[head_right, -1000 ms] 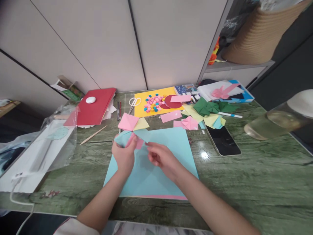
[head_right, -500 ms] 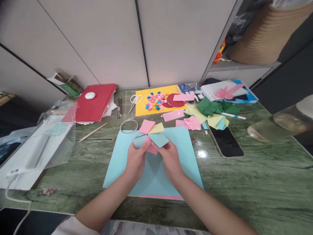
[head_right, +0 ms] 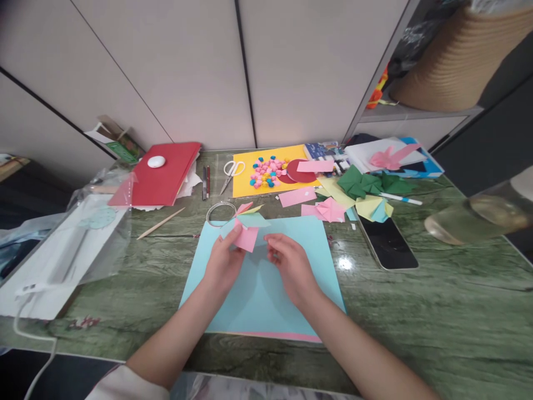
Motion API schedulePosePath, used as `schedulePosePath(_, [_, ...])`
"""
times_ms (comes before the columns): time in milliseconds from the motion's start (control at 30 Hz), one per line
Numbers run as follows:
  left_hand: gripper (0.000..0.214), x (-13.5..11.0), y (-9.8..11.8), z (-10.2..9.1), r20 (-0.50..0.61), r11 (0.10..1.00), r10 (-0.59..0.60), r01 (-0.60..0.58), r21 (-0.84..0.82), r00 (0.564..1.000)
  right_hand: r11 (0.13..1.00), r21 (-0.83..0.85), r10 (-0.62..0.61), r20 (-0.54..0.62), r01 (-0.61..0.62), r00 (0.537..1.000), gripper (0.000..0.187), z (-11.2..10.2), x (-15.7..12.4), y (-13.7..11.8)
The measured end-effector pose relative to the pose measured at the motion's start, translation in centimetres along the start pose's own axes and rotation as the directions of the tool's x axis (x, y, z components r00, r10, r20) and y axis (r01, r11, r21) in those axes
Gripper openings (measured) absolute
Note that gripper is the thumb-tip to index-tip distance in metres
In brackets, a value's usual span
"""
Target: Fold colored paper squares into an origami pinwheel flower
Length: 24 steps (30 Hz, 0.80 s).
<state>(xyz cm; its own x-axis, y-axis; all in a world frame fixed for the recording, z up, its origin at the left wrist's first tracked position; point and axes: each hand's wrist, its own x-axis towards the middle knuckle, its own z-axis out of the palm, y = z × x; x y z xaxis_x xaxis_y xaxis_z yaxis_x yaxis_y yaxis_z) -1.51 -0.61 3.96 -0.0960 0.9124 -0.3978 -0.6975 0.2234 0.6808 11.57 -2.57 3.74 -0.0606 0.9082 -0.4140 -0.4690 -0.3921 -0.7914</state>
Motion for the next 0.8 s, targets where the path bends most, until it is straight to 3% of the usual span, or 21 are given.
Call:
schedulePosePath(200, [0.013,0.6,0.4,-0.2,-0.039,0.998,-0.032,0.03,-0.064,0.999,1.0,0.005,0.018,0.004,-0.018,1.0,0.012,0.1,-0.1,-0.2])
schedulePosePath(433, [0.017,0.4,0.1,-0.4,-0.017,1.0,-0.016,0.016,-0.024,1.0,1.0,0.003,0.013,0.032,-0.013,0.999,0.011,0.0,-0.1,-0.1])
schedulePosePath(533, [0.019,0.2,0.1,-0.3,-0.003,1.0,-0.006,0.006,-0.003,1.0,0.995,-0.076,-0.057,0.043,0.06,0.997,0.011,0.0,-0.3,-0.1])
schedulePosePath(600, [0.018,0.0,0.0,-0.2,0.01,1.0,0.003,-0.003,0.0,1.0,0.957,-0.216,-0.183,0.074,0.195,0.98,0.011,0.2,-0.6,-0.2])
schedulePosePath(667, [0.017,-0.2,-0.1,0.0,0.028,1.0,0.012,-0.012,0.008,1.0,0.821,-0.41,-0.364,0.16,0.397,0.918,0.014,0.3,-1.0,-0.1])
schedulePosePath(700, [0.017,-0.3,-0.2,0.1,0.033,1.0,0.015,-0.015,0.014,0.999,0.703,-0.504,-0.457,0.222,0.503,0.861,0.018,0.3,-1.2,-0.1])
schedulePosePath(800, [0.017,-0.6,-0.4,0.4,0.014,1.0,0.007,-0.007,0.02,1.0,0.256,-0.669,-0.661,0.405,0.698,0.631,0.035,0.2,-1.3,0.0])
